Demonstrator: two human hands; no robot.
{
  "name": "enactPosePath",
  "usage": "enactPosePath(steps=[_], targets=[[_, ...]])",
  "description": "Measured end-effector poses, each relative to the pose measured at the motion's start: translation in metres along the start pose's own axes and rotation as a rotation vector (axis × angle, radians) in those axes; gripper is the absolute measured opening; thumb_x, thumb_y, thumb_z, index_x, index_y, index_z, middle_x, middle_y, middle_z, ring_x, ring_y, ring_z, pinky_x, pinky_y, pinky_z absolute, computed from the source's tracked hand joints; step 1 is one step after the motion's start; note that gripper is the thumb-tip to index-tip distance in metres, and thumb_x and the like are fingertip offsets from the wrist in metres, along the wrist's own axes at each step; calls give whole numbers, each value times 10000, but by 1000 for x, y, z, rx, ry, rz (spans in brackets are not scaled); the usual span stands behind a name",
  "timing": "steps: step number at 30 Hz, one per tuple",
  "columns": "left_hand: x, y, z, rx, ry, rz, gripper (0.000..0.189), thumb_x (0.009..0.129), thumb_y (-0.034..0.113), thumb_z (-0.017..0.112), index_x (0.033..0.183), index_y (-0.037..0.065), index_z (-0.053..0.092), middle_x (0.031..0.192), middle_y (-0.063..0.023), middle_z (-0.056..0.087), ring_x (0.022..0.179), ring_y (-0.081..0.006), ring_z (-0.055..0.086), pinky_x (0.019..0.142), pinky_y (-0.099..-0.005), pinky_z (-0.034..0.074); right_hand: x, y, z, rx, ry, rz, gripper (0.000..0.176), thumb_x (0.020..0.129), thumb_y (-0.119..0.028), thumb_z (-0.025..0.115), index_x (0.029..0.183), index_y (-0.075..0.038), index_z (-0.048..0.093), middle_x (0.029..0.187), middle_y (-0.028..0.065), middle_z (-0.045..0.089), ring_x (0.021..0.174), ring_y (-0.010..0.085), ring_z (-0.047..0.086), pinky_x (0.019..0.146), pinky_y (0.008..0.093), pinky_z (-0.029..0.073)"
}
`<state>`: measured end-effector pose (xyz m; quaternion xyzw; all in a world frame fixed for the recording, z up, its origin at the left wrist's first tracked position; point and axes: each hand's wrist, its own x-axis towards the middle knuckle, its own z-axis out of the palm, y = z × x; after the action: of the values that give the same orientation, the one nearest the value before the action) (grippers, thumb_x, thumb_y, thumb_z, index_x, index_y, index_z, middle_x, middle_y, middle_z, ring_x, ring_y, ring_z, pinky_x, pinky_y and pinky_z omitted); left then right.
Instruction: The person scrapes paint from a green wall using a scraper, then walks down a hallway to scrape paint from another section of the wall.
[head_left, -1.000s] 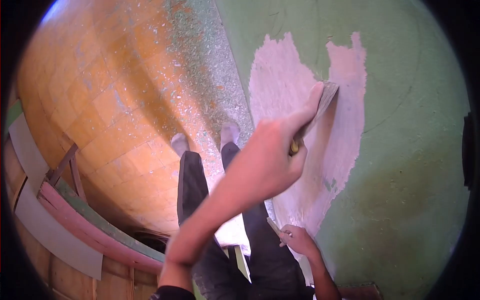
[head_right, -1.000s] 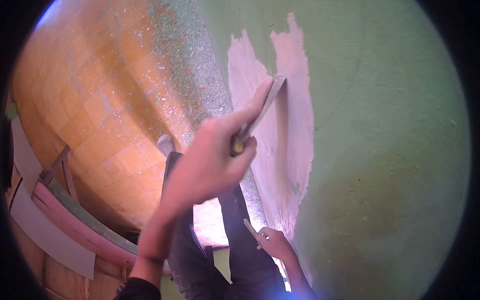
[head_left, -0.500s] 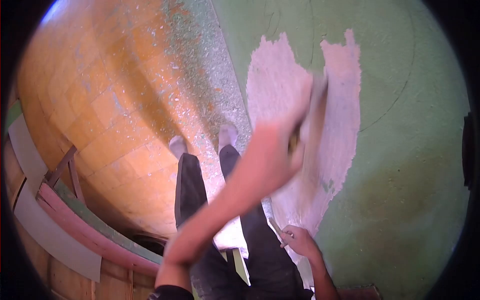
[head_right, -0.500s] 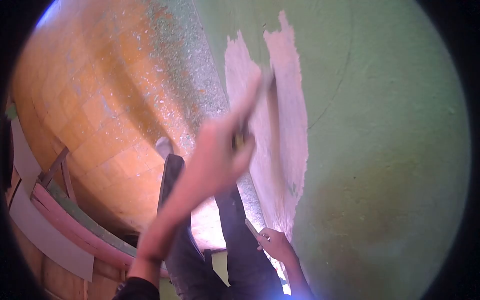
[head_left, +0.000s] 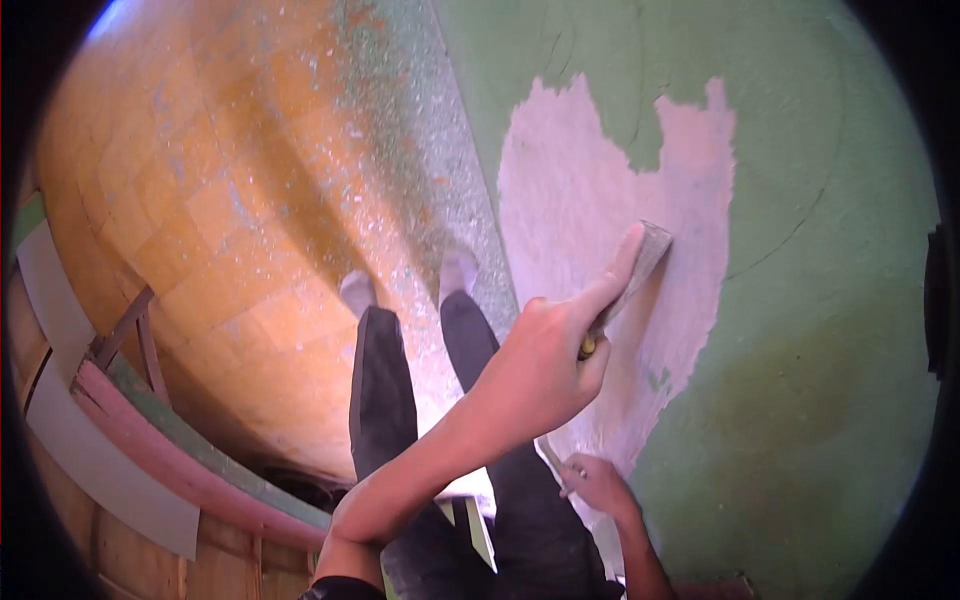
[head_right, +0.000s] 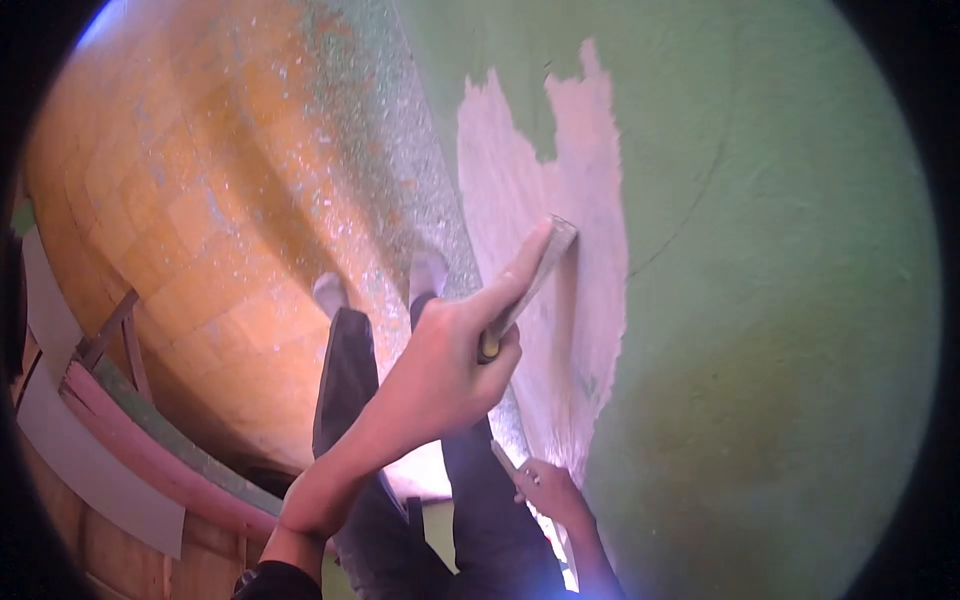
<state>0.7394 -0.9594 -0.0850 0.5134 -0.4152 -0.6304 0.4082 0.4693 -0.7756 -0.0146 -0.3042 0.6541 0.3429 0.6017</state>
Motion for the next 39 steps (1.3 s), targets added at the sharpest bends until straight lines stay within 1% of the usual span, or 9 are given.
enactPosePath(steps=[2, 6, 19, 22, 26, 28, 34, 38, 39], targets=[[19, 14, -19, 49, -26, -66, 839, 751, -65, 520, 1560, 90, 360, 766, -330, 568, 747, -500, 616, 715, -482, 508, -2, 8, 4, 74, 15, -18, 230, 963, -191, 619, 943, 32, 672, 783, 119, 711, 732, 201, 740, 697, 340, 556], [-7, -4, -11, 15, -81, -63, 823, 780, -70, 518, 1566, 125, 377, 677, -206, 436, 571, -211, 436, 616, -312, 444, 6, 11, 10, 56, -56, 55, 234, 969, -231, 631, 1016, -7, 679, 822, 126, 735, 786, 200, 766, 633, 341, 560], [23, 14, -17, 82, 45, -107, 841, 750, -107, 489, 1561, 93, 389, 792, -273, 566, 618, -288, 586, 715, -335, 500, 11, 10, 6, 61, -40, 5, 236, 974, -225, 617, 1045, -8, 678, 829, 130, 738, 788, 199, 769, 551, 323, 553], [-7, 7, 9, -19, 15, -89, 819, 757, -100, 493, 1551, 75, 387, 854, -301, 584, 636, -300, 599, 702, -356, 503, 8, -3, 5, 79, -45, 43, 242, 965, -175, 621, 1019, 55, 675, 833, 129, 711, 761, 218, 756, 726, 340, 568], [75, 1, -17, 139, 376, 232, 788, 771, -33, 517, 1542, 76, 395, 829, -293, 599, 642, -303, 575, 714, -391, 503, 11, 8, 11, 91, -73, -2, 230, 972, -167, 619, 1004, 56, 668, 815, 114, 696, 761, 217, 753, 711, 332, 567], [86, 3, -37, 191, 321, 144, 786, 776, -10, 530, 1544, 96, 401, 812, -286, 582, 651, -306, 568, 721, -401, 503, 10, 1, 7, 81, -7, -49, 241, 972, -198, 622, 1025, 32, 672, 840, 130, 720, 770, 221, 763, 686, 340, 571], [-66, -82, -37, 306, 228, -202, 725, 897, 86, 575, 1577, 87, 323, 726, -235, 494, 672, -255, 582, 695, -392, 502, -26, -42, 3, 6, 158, -153, 254, 973, -188, 605, 1047, 48, 661, 851, 177, 728, 783, 252, 768, 731, 369, 569], [-208, -49, -43, 93, 146, -585, 188, 995, 153, 557, 1056, -22, 590, 679, -63, 583, 522, -156, 602, 493, -337, 496, -59, -72, 17, -23, 293, -290, 232, 968, -156, 594, 1061, 49, 654, 872, 202, 730, 778, 268, 765, 716, 377, 571], [-237, -33, -45, -86, 138, -695, 244, 995, 164, 547, 1120, -38, 603, 671, -74, 580, 530, -168, 610, 510, -339, 511, -68, -78, 25, 11, 312, -323, 227, 967, -148, 593, 1065, 47, 652, 877, 206, 731, 777, 273, 765, 713, 378, 571]])
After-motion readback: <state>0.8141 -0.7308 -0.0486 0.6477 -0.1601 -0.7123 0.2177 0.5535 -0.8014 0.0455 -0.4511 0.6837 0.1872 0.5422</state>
